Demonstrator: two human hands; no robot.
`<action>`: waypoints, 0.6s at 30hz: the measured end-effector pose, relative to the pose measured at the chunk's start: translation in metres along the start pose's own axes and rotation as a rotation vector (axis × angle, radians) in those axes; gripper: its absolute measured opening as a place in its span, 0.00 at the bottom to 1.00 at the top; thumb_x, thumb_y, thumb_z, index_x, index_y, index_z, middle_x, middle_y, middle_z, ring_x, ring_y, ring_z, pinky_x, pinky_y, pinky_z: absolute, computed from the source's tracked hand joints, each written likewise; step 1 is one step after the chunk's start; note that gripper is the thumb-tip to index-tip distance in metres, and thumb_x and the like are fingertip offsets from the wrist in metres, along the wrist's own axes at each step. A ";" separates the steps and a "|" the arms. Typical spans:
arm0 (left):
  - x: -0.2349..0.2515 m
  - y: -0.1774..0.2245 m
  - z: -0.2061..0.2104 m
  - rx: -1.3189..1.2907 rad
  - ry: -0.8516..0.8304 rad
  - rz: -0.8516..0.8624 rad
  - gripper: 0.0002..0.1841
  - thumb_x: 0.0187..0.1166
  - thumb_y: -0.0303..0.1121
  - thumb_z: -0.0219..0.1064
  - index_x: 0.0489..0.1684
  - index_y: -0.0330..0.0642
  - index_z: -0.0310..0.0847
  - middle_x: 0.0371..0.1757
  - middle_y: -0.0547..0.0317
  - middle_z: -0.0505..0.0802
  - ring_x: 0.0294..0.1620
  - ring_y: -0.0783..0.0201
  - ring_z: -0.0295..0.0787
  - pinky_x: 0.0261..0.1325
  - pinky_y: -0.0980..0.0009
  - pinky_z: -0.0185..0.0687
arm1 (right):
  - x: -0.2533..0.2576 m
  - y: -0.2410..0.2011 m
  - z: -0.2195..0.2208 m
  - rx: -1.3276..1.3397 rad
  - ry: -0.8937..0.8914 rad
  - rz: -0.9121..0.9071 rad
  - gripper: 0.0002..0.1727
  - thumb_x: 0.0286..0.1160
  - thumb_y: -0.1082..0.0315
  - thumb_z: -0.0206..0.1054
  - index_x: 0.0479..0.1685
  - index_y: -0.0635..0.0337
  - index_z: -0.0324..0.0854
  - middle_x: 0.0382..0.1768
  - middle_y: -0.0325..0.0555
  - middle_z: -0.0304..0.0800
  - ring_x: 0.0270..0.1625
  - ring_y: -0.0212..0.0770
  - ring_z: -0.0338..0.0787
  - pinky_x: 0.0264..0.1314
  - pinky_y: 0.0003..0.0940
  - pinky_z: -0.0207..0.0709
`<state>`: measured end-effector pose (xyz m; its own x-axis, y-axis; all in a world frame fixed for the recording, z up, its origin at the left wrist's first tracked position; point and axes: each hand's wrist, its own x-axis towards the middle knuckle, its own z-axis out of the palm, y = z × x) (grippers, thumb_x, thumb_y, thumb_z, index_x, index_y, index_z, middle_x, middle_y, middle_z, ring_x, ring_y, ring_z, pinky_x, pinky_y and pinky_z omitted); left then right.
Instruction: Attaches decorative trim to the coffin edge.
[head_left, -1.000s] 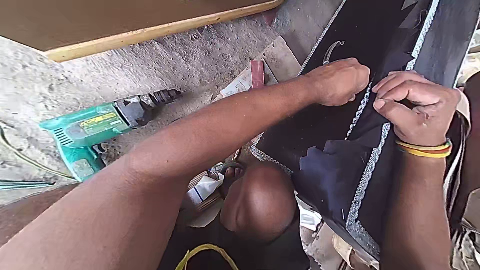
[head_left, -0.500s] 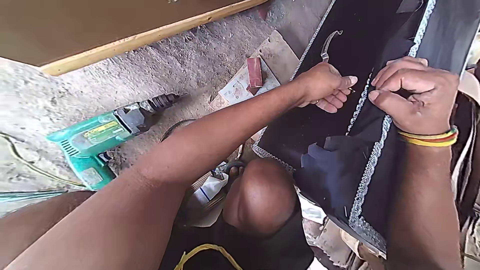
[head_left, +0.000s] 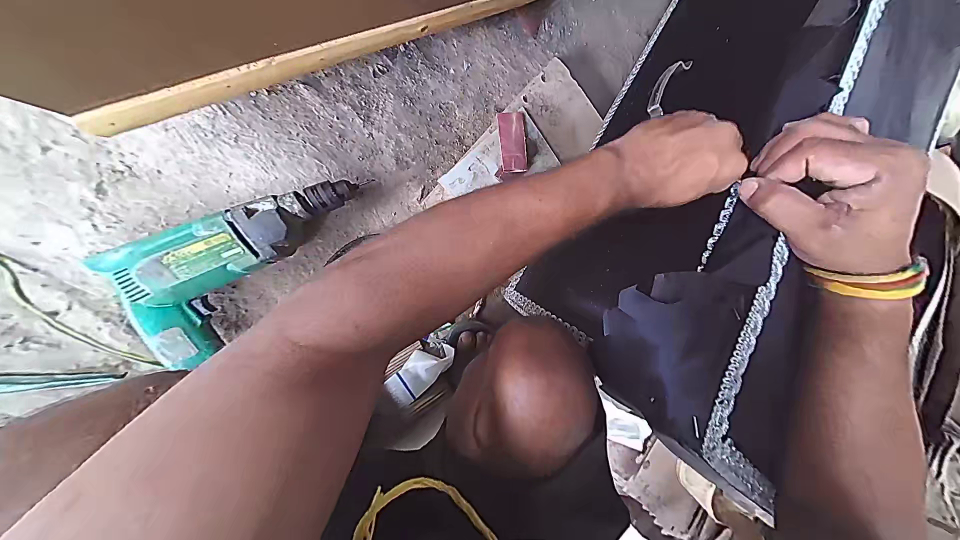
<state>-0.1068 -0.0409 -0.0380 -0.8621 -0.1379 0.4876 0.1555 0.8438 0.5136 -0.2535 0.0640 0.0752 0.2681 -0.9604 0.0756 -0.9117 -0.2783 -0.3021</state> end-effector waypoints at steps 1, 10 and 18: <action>-0.004 0.000 0.008 0.012 0.071 0.012 0.14 0.87 0.24 0.53 0.44 0.32 0.88 0.49 0.41 0.92 0.54 0.43 0.91 0.56 0.49 0.85 | 0.000 0.000 0.000 0.003 0.003 0.003 0.15 0.70 0.63 0.68 0.16 0.58 0.80 0.32 0.46 0.91 0.51 0.41 0.88 0.69 0.45 0.69; -0.013 -0.001 0.033 -1.623 -0.004 -0.712 0.24 0.94 0.48 0.55 0.45 0.32 0.85 0.31 0.54 0.91 0.27 0.64 0.91 0.31 0.66 0.90 | -0.004 0.009 -0.001 0.046 -0.014 0.000 0.16 0.71 0.60 0.70 0.16 0.55 0.79 0.33 0.44 0.90 0.52 0.41 0.88 0.68 0.47 0.69; 0.000 0.003 0.009 -0.868 -0.024 -0.526 0.15 0.88 0.33 0.61 0.32 0.36 0.86 0.26 0.59 0.89 0.27 0.69 0.87 0.32 0.71 0.85 | -0.003 0.009 -0.001 0.031 -0.013 0.029 0.16 0.70 0.59 0.70 0.17 0.55 0.80 0.33 0.45 0.90 0.53 0.43 0.87 0.68 0.48 0.68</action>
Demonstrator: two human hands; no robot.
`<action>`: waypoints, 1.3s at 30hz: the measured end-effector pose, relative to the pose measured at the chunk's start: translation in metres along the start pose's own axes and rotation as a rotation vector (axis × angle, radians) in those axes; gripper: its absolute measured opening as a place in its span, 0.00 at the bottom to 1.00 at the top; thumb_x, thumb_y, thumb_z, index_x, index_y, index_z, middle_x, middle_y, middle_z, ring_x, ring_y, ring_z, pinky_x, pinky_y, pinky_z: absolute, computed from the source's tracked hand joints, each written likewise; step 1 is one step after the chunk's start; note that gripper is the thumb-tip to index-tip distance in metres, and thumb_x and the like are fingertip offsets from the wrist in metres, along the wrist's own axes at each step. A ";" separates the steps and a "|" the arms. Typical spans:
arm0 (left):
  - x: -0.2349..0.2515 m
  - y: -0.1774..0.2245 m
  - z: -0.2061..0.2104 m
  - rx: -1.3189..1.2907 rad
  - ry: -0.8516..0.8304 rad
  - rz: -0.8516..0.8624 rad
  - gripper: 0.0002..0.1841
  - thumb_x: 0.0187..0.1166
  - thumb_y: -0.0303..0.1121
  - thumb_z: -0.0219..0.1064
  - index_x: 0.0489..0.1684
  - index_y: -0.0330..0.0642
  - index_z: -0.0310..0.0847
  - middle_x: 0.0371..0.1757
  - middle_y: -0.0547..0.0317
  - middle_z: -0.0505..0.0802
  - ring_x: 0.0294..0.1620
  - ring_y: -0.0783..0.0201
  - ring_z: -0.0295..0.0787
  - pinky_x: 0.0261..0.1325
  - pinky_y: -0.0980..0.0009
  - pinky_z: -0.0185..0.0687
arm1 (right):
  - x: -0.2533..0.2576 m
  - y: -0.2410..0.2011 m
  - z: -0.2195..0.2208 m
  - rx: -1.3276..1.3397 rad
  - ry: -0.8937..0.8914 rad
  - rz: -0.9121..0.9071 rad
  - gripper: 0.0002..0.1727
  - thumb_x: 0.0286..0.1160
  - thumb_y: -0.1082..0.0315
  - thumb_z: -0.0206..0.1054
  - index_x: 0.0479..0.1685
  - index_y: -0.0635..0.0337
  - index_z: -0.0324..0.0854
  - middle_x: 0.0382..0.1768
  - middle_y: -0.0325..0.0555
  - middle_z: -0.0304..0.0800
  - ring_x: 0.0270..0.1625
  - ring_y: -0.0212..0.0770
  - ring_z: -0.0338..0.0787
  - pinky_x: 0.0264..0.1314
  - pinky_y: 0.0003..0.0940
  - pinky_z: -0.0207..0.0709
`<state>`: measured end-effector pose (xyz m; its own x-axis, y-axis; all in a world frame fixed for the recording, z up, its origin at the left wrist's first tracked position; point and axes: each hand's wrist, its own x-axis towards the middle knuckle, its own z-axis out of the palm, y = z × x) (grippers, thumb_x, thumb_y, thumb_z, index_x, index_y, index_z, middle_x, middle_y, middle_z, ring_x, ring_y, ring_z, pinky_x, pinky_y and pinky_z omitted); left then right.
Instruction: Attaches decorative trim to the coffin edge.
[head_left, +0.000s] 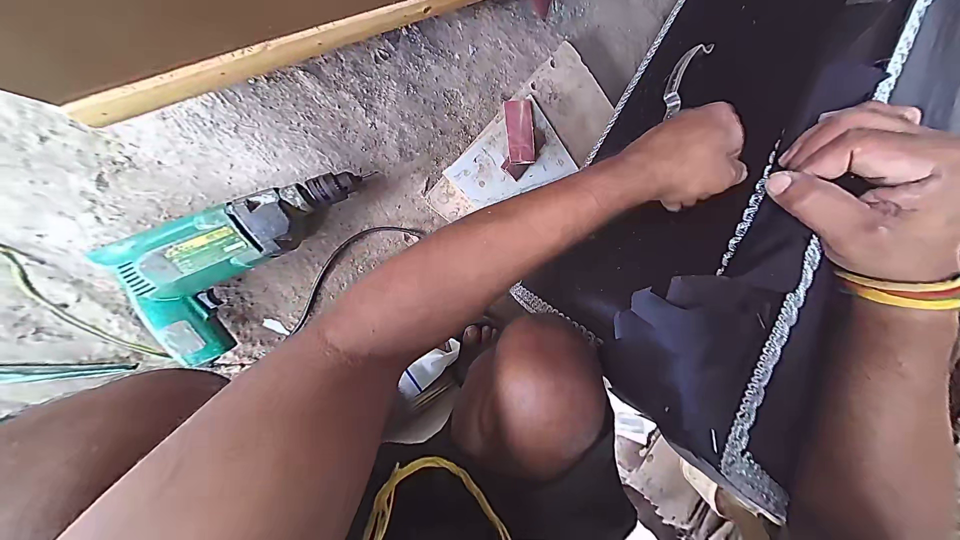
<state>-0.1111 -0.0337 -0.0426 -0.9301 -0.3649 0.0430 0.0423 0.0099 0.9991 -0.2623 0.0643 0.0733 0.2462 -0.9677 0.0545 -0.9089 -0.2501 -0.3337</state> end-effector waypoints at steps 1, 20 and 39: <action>0.000 0.003 -0.003 0.304 0.014 0.158 0.13 0.86 0.33 0.62 0.31 0.38 0.86 0.30 0.58 0.88 0.35 0.64 0.86 0.42 0.64 0.81 | 0.000 0.000 0.000 -0.012 -0.003 -0.001 0.16 0.70 0.59 0.70 0.17 0.56 0.79 0.33 0.45 0.90 0.52 0.43 0.87 0.68 0.48 0.68; -0.012 -0.004 0.014 -0.956 -0.105 -0.345 0.22 0.94 0.46 0.53 0.43 0.36 0.84 0.23 0.62 0.82 0.16 0.71 0.76 0.17 0.77 0.73 | 0.002 -0.008 0.002 -0.055 0.004 0.002 0.16 0.72 0.60 0.70 0.18 0.57 0.82 0.33 0.45 0.91 0.52 0.41 0.87 0.68 0.44 0.68; -0.005 -0.033 0.016 0.557 0.303 0.513 0.14 0.88 0.32 0.58 0.40 0.37 0.91 0.41 0.50 0.93 0.47 0.52 0.93 0.52 0.55 0.88 | 0.003 -0.006 0.002 -0.051 0.003 0.006 0.16 0.71 0.60 0.70 0.17 0.57 0.81 0.33 0.45 0.90 0.50 0.41 0.87 0.66 0.46 0.68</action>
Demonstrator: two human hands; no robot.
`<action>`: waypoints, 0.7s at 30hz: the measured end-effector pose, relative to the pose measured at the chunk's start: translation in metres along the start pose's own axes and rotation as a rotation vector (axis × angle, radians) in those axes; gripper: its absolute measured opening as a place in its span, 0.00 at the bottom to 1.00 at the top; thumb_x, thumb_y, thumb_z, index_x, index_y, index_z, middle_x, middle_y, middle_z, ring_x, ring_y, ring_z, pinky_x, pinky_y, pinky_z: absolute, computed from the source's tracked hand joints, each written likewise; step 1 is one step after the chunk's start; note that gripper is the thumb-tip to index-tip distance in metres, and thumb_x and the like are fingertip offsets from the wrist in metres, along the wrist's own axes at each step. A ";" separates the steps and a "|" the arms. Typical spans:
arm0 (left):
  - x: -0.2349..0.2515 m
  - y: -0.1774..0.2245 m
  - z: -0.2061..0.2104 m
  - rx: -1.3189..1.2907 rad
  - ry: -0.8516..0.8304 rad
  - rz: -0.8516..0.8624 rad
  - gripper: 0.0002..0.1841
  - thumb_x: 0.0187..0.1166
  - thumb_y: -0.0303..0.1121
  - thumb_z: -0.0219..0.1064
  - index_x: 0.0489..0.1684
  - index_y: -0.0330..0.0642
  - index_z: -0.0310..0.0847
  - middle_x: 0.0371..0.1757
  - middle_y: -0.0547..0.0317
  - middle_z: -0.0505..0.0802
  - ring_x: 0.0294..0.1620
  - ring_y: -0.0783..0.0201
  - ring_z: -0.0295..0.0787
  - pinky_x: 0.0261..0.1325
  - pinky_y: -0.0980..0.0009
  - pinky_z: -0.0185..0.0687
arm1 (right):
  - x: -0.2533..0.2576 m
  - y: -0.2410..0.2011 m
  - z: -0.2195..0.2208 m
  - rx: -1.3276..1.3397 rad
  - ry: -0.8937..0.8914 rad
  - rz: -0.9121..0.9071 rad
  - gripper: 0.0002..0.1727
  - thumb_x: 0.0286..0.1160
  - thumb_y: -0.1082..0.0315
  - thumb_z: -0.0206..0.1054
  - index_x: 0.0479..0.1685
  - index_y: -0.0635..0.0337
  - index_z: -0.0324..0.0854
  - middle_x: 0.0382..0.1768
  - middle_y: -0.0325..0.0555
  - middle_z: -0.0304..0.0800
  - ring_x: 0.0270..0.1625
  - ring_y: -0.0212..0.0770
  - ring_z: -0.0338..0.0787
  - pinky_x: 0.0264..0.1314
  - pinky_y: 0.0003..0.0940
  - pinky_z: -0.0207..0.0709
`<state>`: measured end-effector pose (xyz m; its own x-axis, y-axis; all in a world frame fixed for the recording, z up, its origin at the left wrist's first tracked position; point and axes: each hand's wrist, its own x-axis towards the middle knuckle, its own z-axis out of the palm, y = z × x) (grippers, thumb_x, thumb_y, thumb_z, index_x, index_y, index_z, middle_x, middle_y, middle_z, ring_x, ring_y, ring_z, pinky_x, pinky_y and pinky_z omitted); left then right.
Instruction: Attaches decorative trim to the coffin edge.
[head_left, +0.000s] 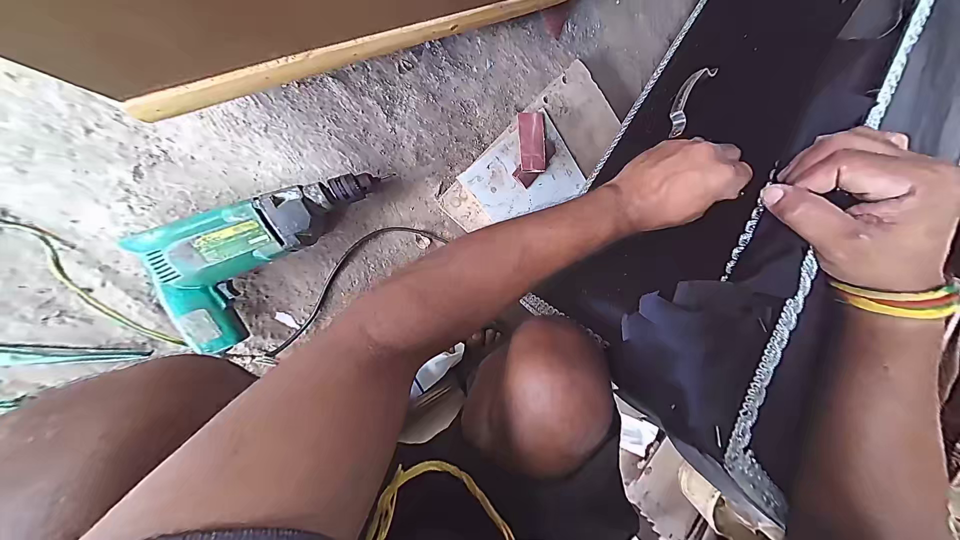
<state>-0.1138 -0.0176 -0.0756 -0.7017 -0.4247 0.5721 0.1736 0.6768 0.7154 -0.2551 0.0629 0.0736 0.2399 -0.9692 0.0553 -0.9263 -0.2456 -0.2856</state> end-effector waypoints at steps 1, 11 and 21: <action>-0.001 -0.001 0.001 -0.172 -0.020 -0.130 0.16 0.89 0.36 0.60 0.37 0.37 0.90 0.37 0.53 0.93 0.43 0.59 0.92 0.50 0.59 0.87 | 0.000 0.001 0.000 0.002 -0.001 -0.001 0.16 0.71 0.59 0.70 0.17 0.57 0.81 0.33 0.45 0.90 0.50 0.41 0.87 0.66 0.46 0.69; 0.010 0.017 -0.012 -1.450 -0.173 -0.988 0.13 0.90 0.36 0.59 0.48 0.34 0.84 0.29 0.59 0.86 0.23 0.69 0.83 0.25 0.75 0.81 | -0.001 0.003 0.000 -0.007 -0.010 0.006 0.18 0.72 0.57 0.70 0.18 0.57 0.81 0.33 0.47 0.90 0.50 0.44 0.87 0.67 0.48 0.68; 0.007 -0.001 -0.013 -0.007 -0.081 0.056 0.14 0.88 0.31 0.58 0.40 0.36 0.91 0.43 0.48 0.93 0.50 0.51 0.92 0.56 0.54 0.86 | 0.001 -0.005 0.001 -0.032 0.002 0.010 0.17 0.71 0.59 0.71 0.18 0.59 0.82 0.33 0.47 0.91 0.50 0.42 0.87 0.67 0.46 0.69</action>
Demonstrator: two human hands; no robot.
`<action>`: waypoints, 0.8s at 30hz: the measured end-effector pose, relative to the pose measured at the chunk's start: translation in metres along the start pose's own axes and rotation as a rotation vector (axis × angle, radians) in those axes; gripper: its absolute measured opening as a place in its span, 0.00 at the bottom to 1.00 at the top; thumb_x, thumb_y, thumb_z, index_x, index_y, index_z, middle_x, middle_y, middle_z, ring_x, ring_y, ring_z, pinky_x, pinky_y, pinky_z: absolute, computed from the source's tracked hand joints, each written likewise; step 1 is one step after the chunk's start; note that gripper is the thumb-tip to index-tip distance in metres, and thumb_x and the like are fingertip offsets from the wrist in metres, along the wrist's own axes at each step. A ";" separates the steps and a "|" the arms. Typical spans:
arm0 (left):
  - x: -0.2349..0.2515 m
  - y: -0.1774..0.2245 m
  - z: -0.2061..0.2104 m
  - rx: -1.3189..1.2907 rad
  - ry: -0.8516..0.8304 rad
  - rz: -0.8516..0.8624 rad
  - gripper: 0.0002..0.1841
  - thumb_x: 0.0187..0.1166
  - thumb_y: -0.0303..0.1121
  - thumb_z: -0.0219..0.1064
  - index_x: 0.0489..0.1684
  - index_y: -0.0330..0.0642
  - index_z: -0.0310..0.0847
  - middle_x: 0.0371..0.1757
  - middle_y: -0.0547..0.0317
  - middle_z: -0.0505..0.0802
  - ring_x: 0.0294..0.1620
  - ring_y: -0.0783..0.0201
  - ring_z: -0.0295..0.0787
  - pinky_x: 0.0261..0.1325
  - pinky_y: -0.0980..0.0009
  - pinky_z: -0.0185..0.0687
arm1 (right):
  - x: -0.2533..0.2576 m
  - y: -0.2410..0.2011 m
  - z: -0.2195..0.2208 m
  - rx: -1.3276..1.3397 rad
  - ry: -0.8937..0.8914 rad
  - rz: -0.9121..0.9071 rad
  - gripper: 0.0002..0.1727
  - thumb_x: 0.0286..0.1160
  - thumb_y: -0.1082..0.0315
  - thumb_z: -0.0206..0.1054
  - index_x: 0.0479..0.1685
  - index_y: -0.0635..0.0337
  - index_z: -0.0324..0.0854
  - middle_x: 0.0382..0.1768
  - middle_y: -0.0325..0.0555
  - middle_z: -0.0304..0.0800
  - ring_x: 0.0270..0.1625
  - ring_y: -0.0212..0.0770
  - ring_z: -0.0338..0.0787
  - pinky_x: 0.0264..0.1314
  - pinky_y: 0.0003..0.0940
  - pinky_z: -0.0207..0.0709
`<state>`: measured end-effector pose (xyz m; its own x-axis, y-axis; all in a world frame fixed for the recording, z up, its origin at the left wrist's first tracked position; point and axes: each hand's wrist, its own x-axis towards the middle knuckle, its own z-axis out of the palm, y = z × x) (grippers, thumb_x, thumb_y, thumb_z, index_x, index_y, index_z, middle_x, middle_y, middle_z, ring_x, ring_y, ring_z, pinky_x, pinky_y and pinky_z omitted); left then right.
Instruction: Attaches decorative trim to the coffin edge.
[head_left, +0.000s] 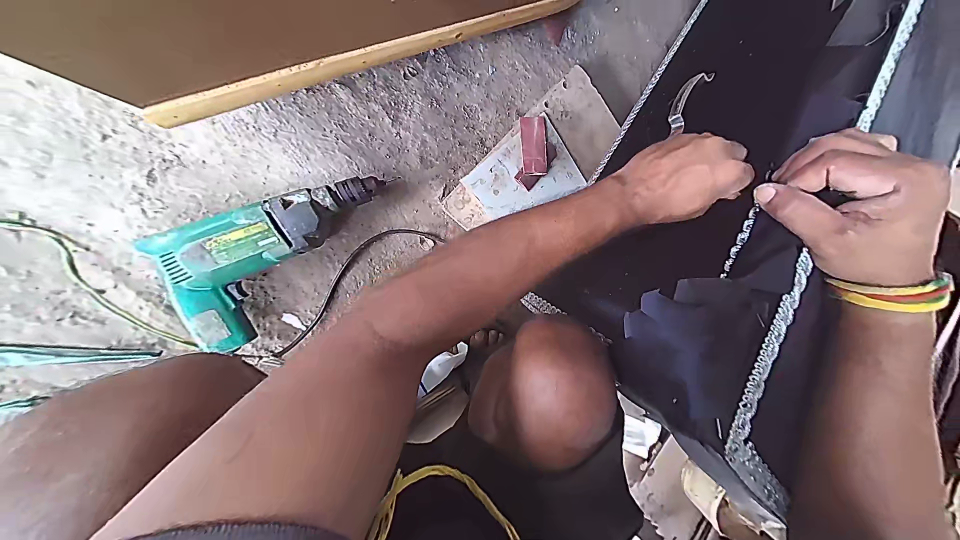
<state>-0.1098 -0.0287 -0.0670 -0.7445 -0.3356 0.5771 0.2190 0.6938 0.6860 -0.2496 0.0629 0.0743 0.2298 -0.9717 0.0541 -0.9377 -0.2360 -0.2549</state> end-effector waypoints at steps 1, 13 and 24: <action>-0.003 0.000 0.005 -0.160 0.033 -0.097 0.15 0.88 0.32 0.59 0.37 0.35 0.91 0.39 0.51 0.94 0.46 0.57 0.93 0.53 0.58 0.86 | 0.000 0.001 0.000 0.002 0.000 0.000 0.16 0.71 0.59 0.71 0.18 0.59 0.82 0.33 0.47 0.91 0.50 0.42 0.87 0.67 0.46 0.69; 0.001 0.009 0.002 -1.544 -0.214 -0.883 0.18 0.91 0.43 0.58 0.47 0.36 0.84 0.28 0.61 0.84 0.20 0.71 0.78 0.21 0.77 0.77 | -0.002 0.008 0.000 0.056 -0.004 -0.001 0.17 0.71 0.57 0.72 0.18 0.56 0.81 0.33 0.44 0.90 0.51 0.42 0.88 0.69 0.48 0.68; 0.008 0.018 -0.005 -1.482 -0.158 -1.013 0.13 0.90 0.35 0.57 0.40 0.37 0.82 0.24 0.62 0.81 0.17 0.70 0.76 0.19 0.77 0.75 | -0.002 0.007 0.000 0.013 -0.020 0.012 0.18 0.72 0.56 0.71 0.18 0.56 0.81 0.33 0.46 0.90 0.51 0.43 0.87 0.69 0.49 0.66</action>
<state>-0.1085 -0.0222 -0.0471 -0.9609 -0.1034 -0.2568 -0.0552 -0.8374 0.5437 -0.2563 0.0629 0.0726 0.2236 -0.9741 0.0320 -0.9371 -0.2239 -0.2678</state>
